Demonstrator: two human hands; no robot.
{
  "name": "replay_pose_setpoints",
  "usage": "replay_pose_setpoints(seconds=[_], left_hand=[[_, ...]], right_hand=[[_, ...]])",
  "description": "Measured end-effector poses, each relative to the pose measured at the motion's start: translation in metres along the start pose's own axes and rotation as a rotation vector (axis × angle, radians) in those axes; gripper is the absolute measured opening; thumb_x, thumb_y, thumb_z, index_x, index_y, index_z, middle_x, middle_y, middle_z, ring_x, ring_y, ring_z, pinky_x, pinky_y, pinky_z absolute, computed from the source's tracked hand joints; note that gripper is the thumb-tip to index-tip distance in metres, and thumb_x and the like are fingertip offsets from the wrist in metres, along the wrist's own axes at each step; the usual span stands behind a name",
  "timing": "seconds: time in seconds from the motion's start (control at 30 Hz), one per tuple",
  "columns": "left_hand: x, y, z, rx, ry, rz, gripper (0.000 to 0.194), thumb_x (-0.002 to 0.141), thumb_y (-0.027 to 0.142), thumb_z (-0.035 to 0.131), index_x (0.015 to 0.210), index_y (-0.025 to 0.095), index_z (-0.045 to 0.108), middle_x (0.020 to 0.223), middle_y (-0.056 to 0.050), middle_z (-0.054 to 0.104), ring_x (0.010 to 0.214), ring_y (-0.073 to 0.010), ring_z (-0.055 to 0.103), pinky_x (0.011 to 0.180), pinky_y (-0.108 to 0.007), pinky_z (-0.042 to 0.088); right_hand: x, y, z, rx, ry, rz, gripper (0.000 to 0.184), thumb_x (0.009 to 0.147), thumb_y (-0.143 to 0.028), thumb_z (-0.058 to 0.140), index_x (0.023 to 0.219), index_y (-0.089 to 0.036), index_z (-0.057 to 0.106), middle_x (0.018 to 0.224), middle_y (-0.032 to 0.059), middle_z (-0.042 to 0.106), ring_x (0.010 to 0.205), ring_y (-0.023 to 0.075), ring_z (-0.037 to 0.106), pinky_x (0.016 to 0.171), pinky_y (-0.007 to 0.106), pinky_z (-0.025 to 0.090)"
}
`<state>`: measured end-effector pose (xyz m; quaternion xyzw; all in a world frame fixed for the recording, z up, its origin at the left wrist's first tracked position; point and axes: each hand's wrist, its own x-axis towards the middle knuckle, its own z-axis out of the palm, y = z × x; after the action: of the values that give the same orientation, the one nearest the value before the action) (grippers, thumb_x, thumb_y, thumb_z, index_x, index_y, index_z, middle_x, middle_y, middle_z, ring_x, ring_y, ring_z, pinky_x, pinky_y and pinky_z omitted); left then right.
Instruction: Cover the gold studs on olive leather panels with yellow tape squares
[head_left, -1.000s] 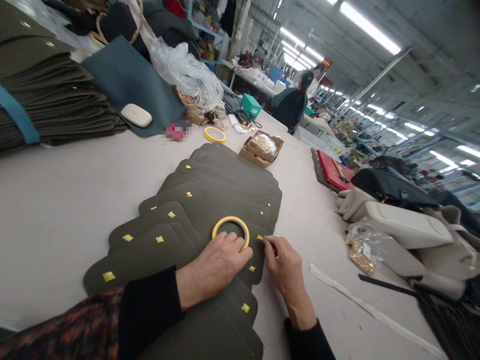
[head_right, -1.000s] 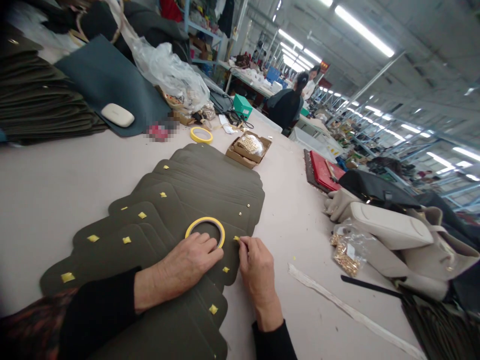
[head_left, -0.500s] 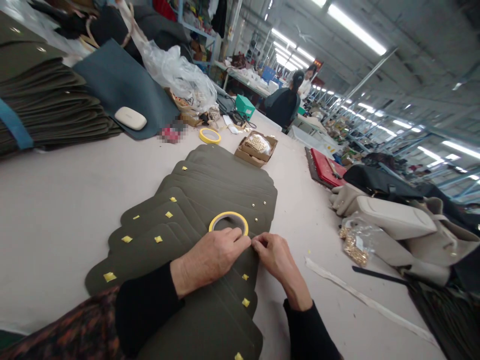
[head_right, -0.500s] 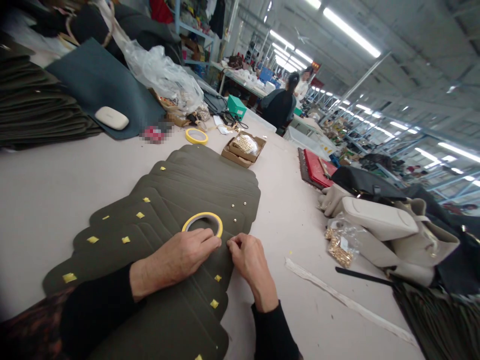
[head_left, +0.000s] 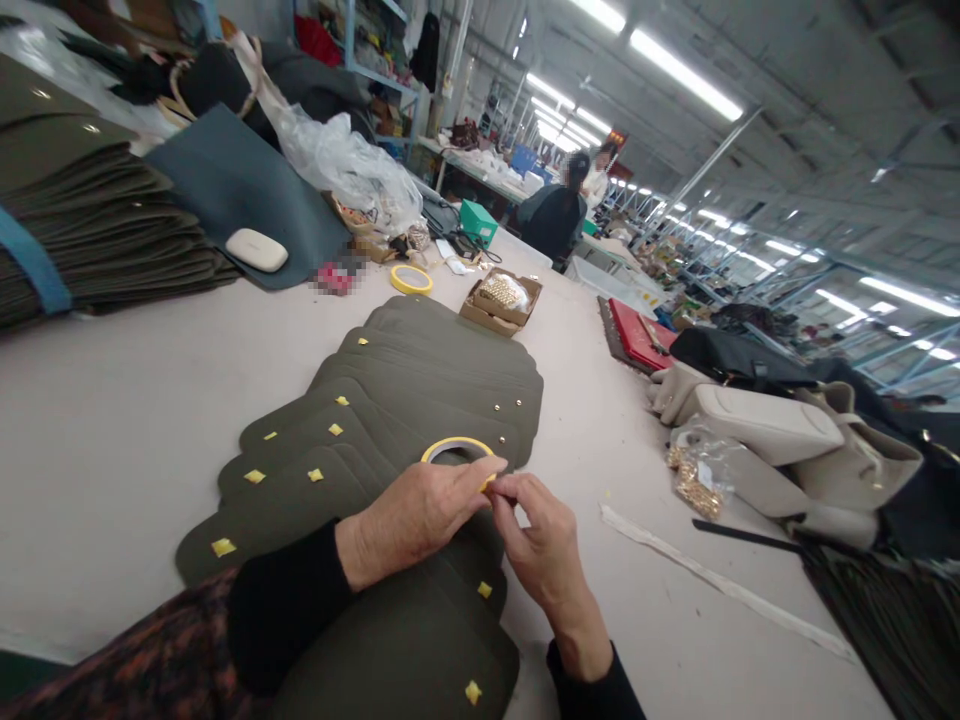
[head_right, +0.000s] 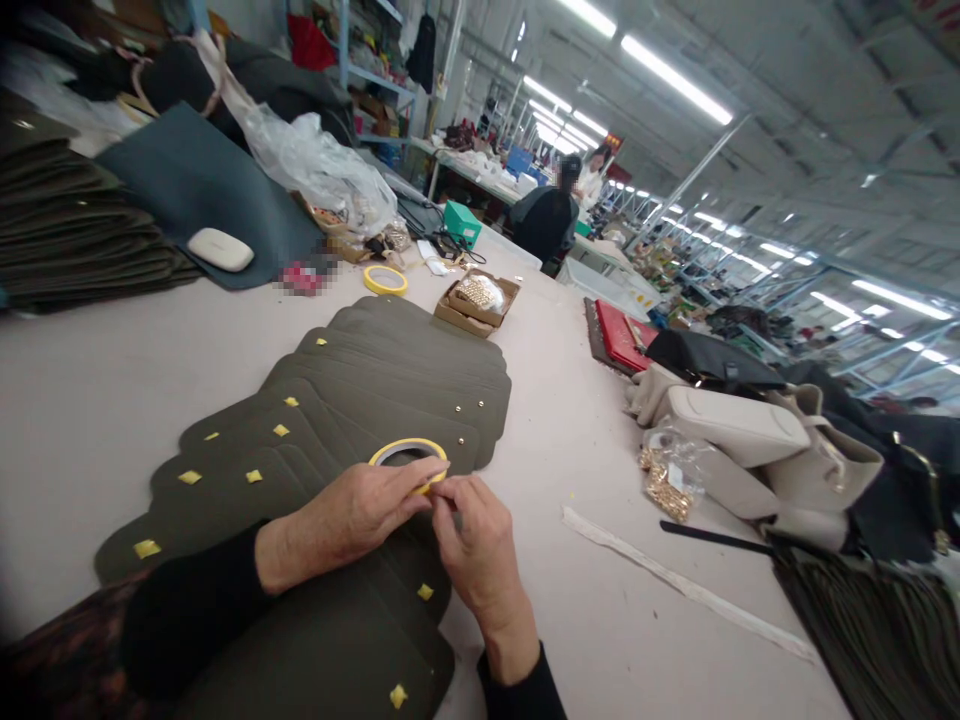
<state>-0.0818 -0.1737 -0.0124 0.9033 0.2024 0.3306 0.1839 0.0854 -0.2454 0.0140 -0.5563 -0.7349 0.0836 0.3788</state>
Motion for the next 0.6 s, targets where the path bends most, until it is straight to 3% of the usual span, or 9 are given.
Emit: replay_pose_setpoints(seconds=[0.2,0.37,0.47,0.6], left_hand=[[0.001,0.005,-0.006,-0.013,-0.123,-0.04,0.017,0.096,0.016,0.04,0.109,0.019,0.05,0.095,-0.003,0.065,0.088,-0.0156,0.064,0.076,-0.026,0.051],[0.006,0.008,-0.009,0.064,-0.137,-0.123,0.016,0.095,0.014,0.039,0.09,0.02,0.053,0.082,0.0,0.059,0.075,-0.0154,0.059,0.066,-0.025,0.045],[0.009,0.012,-0.008,0.15,-0.102,-0.097,0.017,0.093,0.012,0.039,0.086,0.019,0.054,0.078,-0.001,0.058,0.07,-0.0167,0.056,0.062,-0.027,0.043],[0.01,0.018,-0.007,0.176,-0.012,-0.005,0.019,0.094,0.015,0.037,0.085,0.019,0.053,0.077,-0.001,0.056,0.067,-0.0168,0.053,0.06,-0.028,0.042]], right_hand=[[-0.006,0.0,0.004,-0.167,0.078,-0.073,0.014,0.085,-0.009,0.05,0.082,-0.017,0.061,0.069,0.0012,0.061,0.06,0.0128,0.056,0.06,0.024,0.044],[-0.01,-0.005,0.011,-0.275,0.132,-0.055,0.016,0.085,-0.011,0.049,0.083,-0.016,0.064,0.067,0.0022,0.061,0.059,0.0135,0.056,0.059,0.025,0.044],[-0.006,-0.008,0.012,-0.145,0.164,0.13,0.015,0.083,-0.016,0.052,0.081,-0.017,0.066,0.068,0.0019,0.064,0.059,0.0133,0.058,0.059,0.025,0.046],[0.002,0.006,0.009,0.187,0.211,0.56,0.015,0.078,-0.029,0.06,0.073,-0.017,0.066,0.06,-0.0003,0.063,0.052,0.0126,0.056,0.051,0.024,0.048]])
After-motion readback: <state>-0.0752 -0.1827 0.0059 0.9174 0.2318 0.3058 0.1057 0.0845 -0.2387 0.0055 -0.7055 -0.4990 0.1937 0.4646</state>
